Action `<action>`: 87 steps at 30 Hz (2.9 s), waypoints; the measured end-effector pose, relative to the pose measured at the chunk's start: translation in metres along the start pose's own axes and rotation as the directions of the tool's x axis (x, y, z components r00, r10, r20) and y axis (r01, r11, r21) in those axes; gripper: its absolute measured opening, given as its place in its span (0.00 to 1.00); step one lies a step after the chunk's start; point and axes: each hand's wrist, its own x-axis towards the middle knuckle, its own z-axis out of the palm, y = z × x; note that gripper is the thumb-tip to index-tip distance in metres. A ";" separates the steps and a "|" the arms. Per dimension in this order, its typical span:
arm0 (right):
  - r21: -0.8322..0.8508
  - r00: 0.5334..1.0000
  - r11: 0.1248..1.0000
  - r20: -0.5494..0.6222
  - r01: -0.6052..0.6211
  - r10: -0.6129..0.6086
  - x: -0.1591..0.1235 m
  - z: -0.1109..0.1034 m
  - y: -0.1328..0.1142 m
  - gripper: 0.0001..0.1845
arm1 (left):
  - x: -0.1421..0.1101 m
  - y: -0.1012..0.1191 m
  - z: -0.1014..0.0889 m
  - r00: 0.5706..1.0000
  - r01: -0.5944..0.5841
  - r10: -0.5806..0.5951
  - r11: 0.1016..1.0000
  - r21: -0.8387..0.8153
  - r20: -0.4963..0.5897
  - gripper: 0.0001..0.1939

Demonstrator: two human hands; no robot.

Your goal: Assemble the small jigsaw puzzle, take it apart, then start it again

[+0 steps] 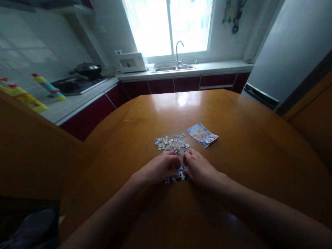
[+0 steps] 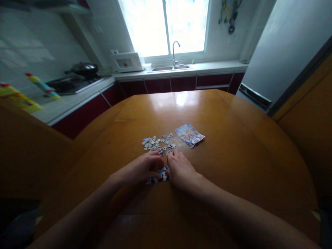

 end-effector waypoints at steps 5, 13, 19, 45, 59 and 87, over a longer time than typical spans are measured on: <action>0.025 0.999 1.000 0.028 0.016 -0.017 0.001 -0.001 0.005 0.07 | -0.001 0.001 0.004 1.000 -0.013 0.015 0.995 -0.094 0.019 0.06; 0.095 0.997 0.994 0.050 0.054 -0.059 0.003 -0.013 0.002 0.06 | -0.002 0.003 0.008 0.999 0.034 -0.035 0.993 -0.110 -0.010 0.13; 0.133 0.993 0.987 -0.063 -0.087 0.096 0.020 -0.012 0.020 0.05 | -0.001 0.005 0.006 0.999 0.011 -0.007 0.993 -0.120 0.031 0.20; 0.387 0.996 0.918 -0.053 0.082 -0.067 0.020 -0.005 0.011 0.10 | 0.006 -0.003 0.007 0.993 0.024 -0.060 0.949 -0.315 -0.105 0.06; 0.618 0.939 0.765 -0.339 0.180 0.053 0.032 0.013 0.027 0.05 | 0.011 -0.010 0.004 0.923 0.166 -0.211 0.973 -0.161 -0.322 0.12; 0.582 0.889 0.755 -0.458 0.304 -0.005 0.028 0.015 0.020 0.04 | 0.013 -0.006 0.008 0.940 0.027 -0.109 0.968 -0.248 -0.323 0.13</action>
